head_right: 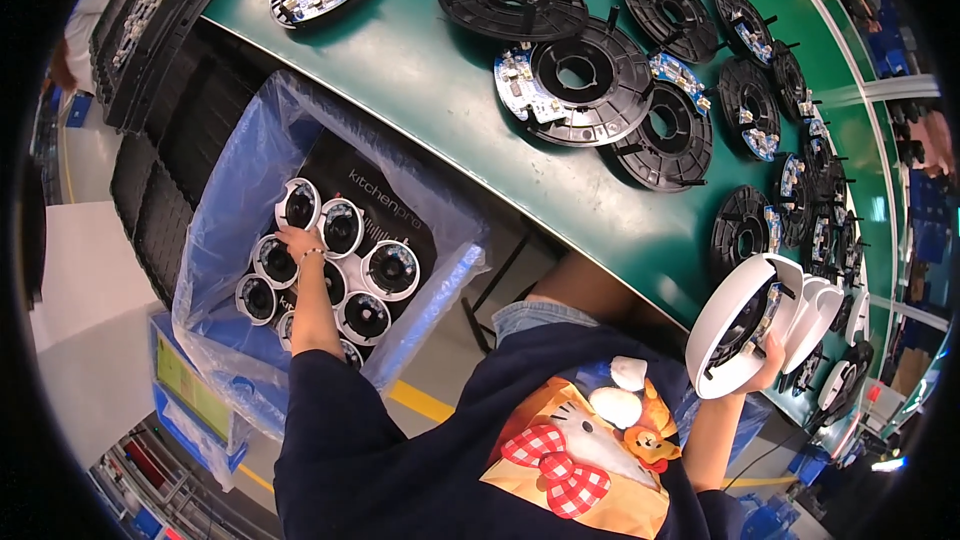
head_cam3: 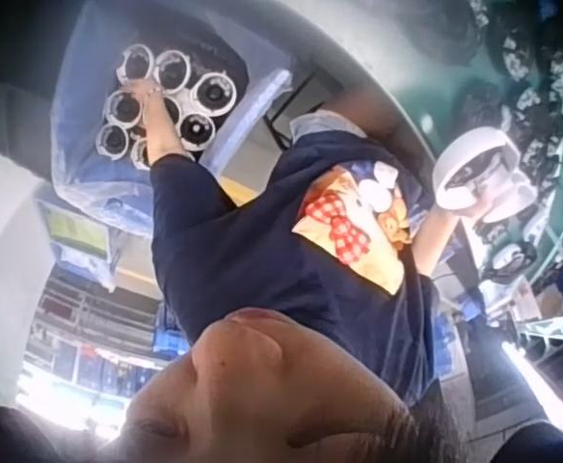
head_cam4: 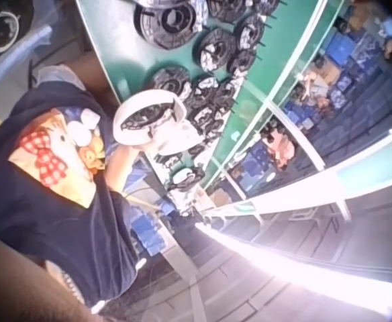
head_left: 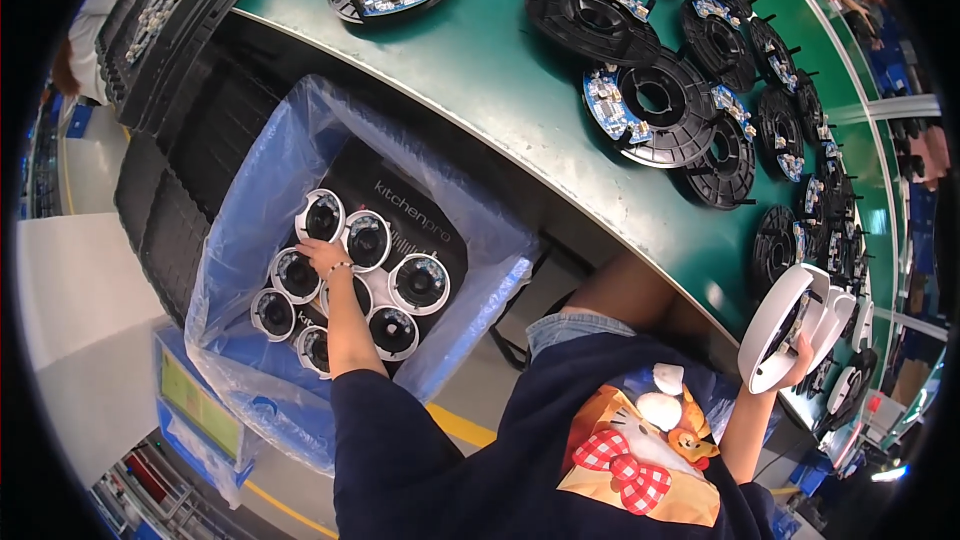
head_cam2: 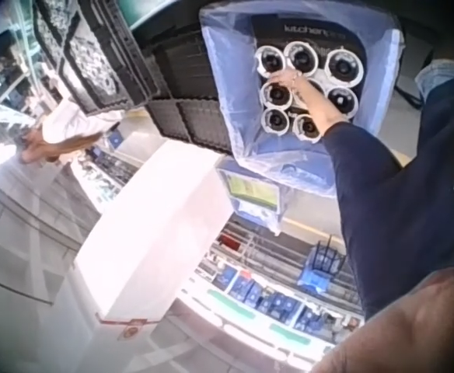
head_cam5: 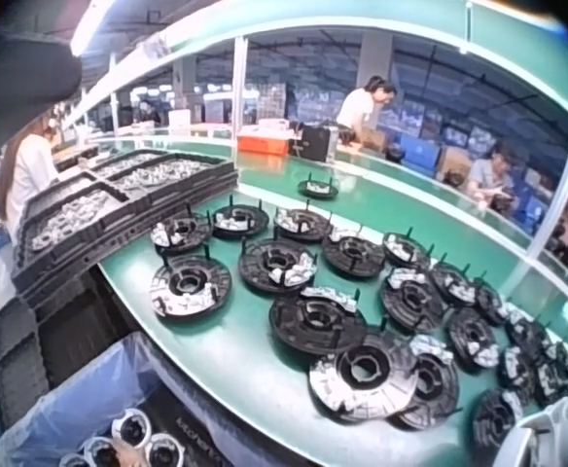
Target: Assembling circular electronic modules into white plastic housings and organizing them into a storage bin on a factory assembly line.
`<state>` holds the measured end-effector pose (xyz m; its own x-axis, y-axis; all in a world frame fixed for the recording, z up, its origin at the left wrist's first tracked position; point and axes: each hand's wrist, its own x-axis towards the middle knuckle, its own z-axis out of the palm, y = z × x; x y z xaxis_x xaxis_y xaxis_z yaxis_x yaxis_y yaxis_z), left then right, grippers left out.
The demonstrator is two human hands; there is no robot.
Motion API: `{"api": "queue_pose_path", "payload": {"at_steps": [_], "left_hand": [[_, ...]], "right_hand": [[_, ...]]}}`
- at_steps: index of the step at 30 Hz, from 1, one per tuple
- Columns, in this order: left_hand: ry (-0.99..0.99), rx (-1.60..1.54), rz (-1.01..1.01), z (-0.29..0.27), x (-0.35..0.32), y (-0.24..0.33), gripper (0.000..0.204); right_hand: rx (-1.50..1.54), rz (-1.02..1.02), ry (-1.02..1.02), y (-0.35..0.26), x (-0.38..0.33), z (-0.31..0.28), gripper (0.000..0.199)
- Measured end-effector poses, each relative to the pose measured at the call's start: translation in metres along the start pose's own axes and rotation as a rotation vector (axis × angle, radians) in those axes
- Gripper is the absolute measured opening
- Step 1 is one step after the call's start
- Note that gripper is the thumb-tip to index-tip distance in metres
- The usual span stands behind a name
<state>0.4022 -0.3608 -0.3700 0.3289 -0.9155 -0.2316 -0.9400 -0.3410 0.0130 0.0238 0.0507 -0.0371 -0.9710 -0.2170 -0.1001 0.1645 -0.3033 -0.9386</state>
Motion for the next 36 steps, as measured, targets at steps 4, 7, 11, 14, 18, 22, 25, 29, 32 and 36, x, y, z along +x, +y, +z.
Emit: {"api": "queue_pose_path", "payload": {"at_steps": [4, 7, 11, 14, 18, 22, 25, 29, 32, 36], "left_hand": [[0.139, -0.07, 0.015, -0.002, -0.008, -0.002, 0.078], [0.24, -0.019, 0.092, -0.02, -0.036, 0.007, 0.077], [0.02, -0.243, 0.865, 0.001, -0.052, -0.015, 0.075], [-0.298, 0.069, 0.686, 0.003, -0.083, -0.002, 0.079], [-0.421, 0.128, 0.619, 0.004, -0.087, 0.005, 0.078], [-0.437, 0.173, 0.652, 0.004, -0.095, 0.007, 0.074], [-0.426, 0.169, 0.639, 0.008, -0.096, 0.001, 0.076], [-0.432, 0.153, 0.621, 0.009, -0.094, 0.002, 0.074], [-0.395, 0.099, 0.611, -0.001, -0.098, 0.006, 0.068], [-0.08, -0.327, 0.678, -0.047, -0.106, 0.023, 0.053]], "right_hand": [[-0.015, -0.031, 0.036, -0.002, 0.001, -0.001, 0.05], [-0.012, -0.056, 0.047, -0.001, -0.001, 0.006, 0.048], [0.055, -0.006, 0.004, -0.002, -0.001, 0.004, 0.046], [0.008, -0.023, 0.037, -0.003, -0.001, 0.003, 0.044], [0.054, 0.075, -0.043, -0.004, 0.002, -0.012, 0.046], [0.028, 0.038, -0.057, -0.004, 0.001, -0.011, 0.044], [0.054, 0.062, -0.055, -0.002, 0.002, -0.02, 0.046], [0.026, 0.067, -0.052, -0.005, 0.001, -0.011, 0.046], [0.053, 0.11, -0.109, -0.006, 0.001, -0.016, 0.046], [0.136, 0.122, 0.108, -0.01, -0.011, 0.012, 0.042]]}}
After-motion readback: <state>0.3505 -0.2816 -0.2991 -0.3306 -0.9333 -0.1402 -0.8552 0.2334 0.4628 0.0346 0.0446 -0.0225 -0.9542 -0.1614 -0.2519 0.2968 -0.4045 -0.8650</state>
